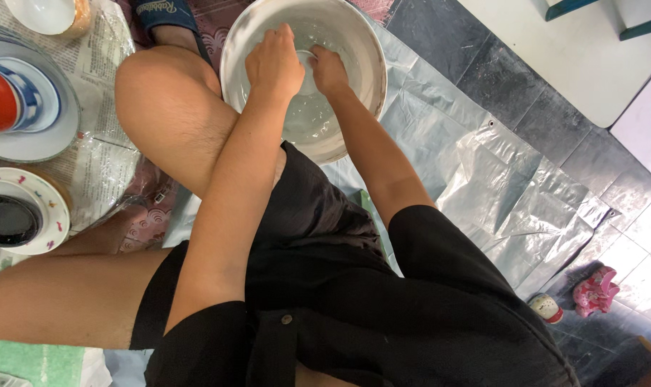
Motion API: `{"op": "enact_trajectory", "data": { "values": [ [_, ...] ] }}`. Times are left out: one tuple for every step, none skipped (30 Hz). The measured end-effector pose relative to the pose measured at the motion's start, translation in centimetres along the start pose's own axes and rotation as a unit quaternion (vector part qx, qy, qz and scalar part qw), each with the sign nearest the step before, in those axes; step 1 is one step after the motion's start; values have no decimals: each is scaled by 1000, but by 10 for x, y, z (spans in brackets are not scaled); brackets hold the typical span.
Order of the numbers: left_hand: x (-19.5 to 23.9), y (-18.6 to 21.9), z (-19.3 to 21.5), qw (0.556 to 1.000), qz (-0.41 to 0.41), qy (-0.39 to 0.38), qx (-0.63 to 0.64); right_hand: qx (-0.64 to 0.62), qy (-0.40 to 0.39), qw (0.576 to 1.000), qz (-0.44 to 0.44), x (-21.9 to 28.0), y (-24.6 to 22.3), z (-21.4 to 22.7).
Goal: The person sits on the floor and washes various dishes, including bowls and cups, by hand in a white bucket filled with water. They rinse each item and place it on a nearby table covered with newspaper.
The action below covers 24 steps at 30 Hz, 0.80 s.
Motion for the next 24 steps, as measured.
{"op": "enact_trajectory", "data": {
  "values": [
    [-2, -1, 0, 1000, 2, 2, -3, 4, -14, 1000, -11, -1, 10, -9],
    [-2, -1, 0, 1000, 3, 4, -6, 8, -28, 999, -22, -2, 18, -16],
    [-3, -2, 0, 1000, 6, 2, -4, -7, -47, 999, -21, -5, 23, -23],
    [-3, -2, 0, 1000, 9, 1, -3, -23, -66, 997, -20, -7, 26, -26],
    [-3, -3, 0, 1000, 11, -1, -2, -38, -85, 995, -20, -8, 26, -28],
    [-3, -4, 1, 1000, 15, -1, -2, -116, -110, 986, -54, -8, 27, -30],
    [-4, -5, 3, 1000, 20, -1, -2, -192, -134, 968, -87, -7, 25, -29],
    [-5, -6, 4, 1000, 24, -1, -2, -266, -157, 944, -119, -5, 20, -27],
    [-5, -10, 3, 999, 43, -11, 4, -280, -160, 938, -129, -3, 12, -18],
    [-6, -13, 2, 998, 61, -20, 9, -294, -163, 931, -139, 1, 4, -7],
    [-6, -16, 1, 996, 80, -30, 15, -308, -166, 925, -149, 7, -5, 4],
    [-7, -18, 1, 995, 88, -29, 24, -297, -144, 934, -134, 12, -17, 21],
    [-8, -19, 0, 994, 95, -30, 33, -286, -121, 943, -120, 17, -29, 38],
    [-9, -19, 0, 993, 102, -30, 43, -274, -97, 951, -106, 22, -40, 54],
    [-9, -18, -1, 993, 97, -35, 64, -280, -85, 950, -109, 28, -49, 68],
    [-8, -16, -2, 991, 91, -39, 85, -286, -72, 949, -112, 35, -57, 80],
    [-8, -13, -2, 990, 85, -43, 106, -292, -58, 948, -114, 40, -64, 93],
    [-7, -11, -2, 987, 87, -55, 120, -293, -43, 950, -100, 47, -72, 105],
    [-6, -8, -1, 985, 89, -66, 134, -294, -28, 952, -86, 52, -79, 116],
    [-5, -5, 0, 982, 90, -77, 147, -295, -13, 953, -71, 55, -84, 125],
    [-3, 0, 3, 976, 80, -86, 185, -290, 5, 955, -67, 58, -88, 131],
    [1, 5, 7, 968, 70, -95, 223, -284, 22, 956, -62, 62, -91, 136],
    [4, 10, 11, 958, 59, -102, 260, -278, 40, 958, -57, 63, -93, 141],
    [7, 17, 17, 952, 35, -101, 286, -282, 66, 957, -16, 65, -100, 147]
  ]
}}
Point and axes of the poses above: each hand's wrist, its own x-axis away from the middle knuckle, its own z-axis out of the back of the hand, y = z × x, the point moved 8 cm from there along -x, towards the middle knuckle, and after that the axes turned 9 degrees about x, right-handed, at the moved point
